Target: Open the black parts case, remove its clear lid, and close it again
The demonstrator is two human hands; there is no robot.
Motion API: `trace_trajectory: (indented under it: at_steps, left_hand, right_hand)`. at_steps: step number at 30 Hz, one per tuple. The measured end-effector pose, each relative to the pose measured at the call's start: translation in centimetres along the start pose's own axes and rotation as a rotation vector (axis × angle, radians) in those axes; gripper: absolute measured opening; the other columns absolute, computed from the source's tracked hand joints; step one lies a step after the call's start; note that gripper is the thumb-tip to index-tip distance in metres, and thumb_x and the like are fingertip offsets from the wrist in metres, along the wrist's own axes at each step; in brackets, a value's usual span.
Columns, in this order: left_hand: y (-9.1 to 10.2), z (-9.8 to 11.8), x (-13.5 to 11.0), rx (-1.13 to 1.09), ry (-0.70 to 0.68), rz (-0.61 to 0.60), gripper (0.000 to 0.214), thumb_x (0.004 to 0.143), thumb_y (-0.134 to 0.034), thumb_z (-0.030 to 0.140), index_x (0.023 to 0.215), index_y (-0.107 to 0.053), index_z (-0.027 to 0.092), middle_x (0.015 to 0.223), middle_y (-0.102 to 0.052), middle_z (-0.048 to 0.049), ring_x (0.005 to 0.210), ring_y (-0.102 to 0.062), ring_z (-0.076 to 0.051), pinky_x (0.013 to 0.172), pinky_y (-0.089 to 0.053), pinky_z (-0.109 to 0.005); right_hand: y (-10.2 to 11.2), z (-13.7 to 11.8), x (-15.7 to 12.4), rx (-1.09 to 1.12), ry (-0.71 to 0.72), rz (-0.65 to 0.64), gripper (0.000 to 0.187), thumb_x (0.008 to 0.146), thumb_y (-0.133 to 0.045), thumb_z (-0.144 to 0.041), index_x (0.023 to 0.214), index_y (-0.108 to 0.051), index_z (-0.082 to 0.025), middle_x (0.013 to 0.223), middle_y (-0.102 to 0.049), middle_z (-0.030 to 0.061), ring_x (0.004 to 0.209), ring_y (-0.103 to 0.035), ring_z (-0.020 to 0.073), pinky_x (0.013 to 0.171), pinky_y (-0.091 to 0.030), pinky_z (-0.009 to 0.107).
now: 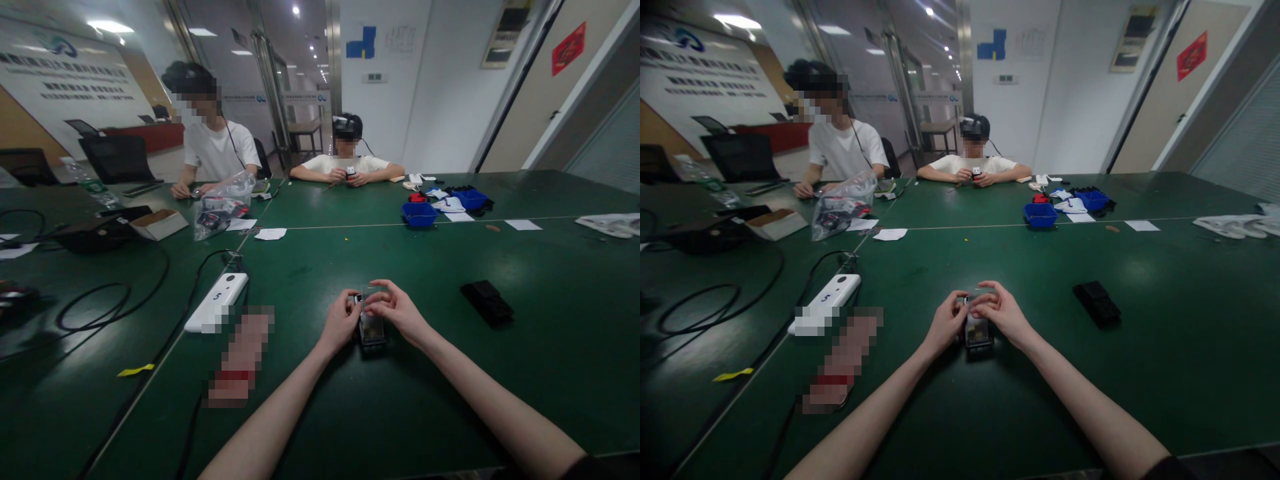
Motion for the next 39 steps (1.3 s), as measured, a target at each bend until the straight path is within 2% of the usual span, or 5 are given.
trace_trajectory:
  at_steps: [11, 22, 27, 33, 39]
  left_hand:
    - [0.0, 0.0, 0.0, 0.001, -0.001, 0.001, 0.019, 0.079, -0.048, 0.026, 0.094, -0.053, 0.015, 0.051, -0.046, 0.0075, 0.044, -0.042, -0.008, 0.047, -0.033, -0.019]
    - [0.0, -0.7, -0.1, -0.147, 0.081, -0.057, 0.027, 0.084, -0.040, 0.037, 0.100, -0.048, 0.017, 0.055, -0.050, 0.0067, 0.033, -0.044, -0.007, 0.033, -0.032, -0.018]
    - [0.1, -0.6, -0.1, -0.143, 0.060, -0.062, 0.028, 0.082, -0.046, 0.037, 0.100, -0.049, 0.016, 0.053, -0.046, 0.0077, 0.035, -0.044, -0.006, 0.035, -0.034, -0.017]
    - [0.1, -0.6, 0.0, -0.106, 0.025, -0.012, 0.024, 0.078, -0.054, 0.031, 0.097, -0.049, 0.015, 0.054, -0.044, 0.0084, 0.037, -0.042, -0.005, 0.036, -0.035, -0.016]
    - [0.0, -1.2, 0.1, -0.206, 0.035, 0.016, 0.031, 0.079, -0.053, 0.035, 0.103, -0.043, 0.018, 0.059, -0.046, 0.0078, 0.037, -0.047, -0.007, 0.033, -0.039, -0.017]
  right_hand:
    - [0.5, 0.3, 0.1, -0.125, -0.004, -0.032, 0.047, 0.063, -0.068, -0.016, 0.105, -0.048, -0.022, 0.079, -0.062, -0.0016, 0.070, -0.062, 0.0120, 0.072, -0.050, 0.029]
    - [1.5, 0.3, 0.2, -0.809, 0.224, 0.021, 0.038, 0.069, -0.061, -0.018, 0.106, -0.057, -0.021, 0.103, -0.056, 0.0057, 0.099, -0.051, 0.0202, 0.088, -0.041, 0.039]
    - [1.8, 1.1, 0.4, -0.734, 0.204, 0.039, 0.037, 0.068, -0.063, -0.021, 0.105, -0.060, -0.023, 0.115, -0.050, 0.0072, 0.112, -0.047, 0.0216, 0.094, -0.038, 0.039]
    - [2.1, 1.7, 0.7, -0.594, 0.009, 0.094, 0.053, 0.067, -0.067, -0.030, 0.117, -0.053, -0.018, 0.109, -0.060, 0.0108, 0.097, -0.057, 0.0222, 0.086, -0.045, 0.040]
    - [1.8, 1.7, 0.4, -0.678, 0.124, 0.009, 0.039, 0.079, -0.055, -0.037, 0.112, -0.060, -0.018, 0.106, -0.064, 0.0096, 0.093, -0.059, 0.0225, 0.084, -0.046, 0.038]
Point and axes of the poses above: each hand's wrist, its own x-axis towards the middle knuckle, its own y-axis out of the back of the hand, z = x × y, the point moved 1 cm from there along x, towards the middle knuckle
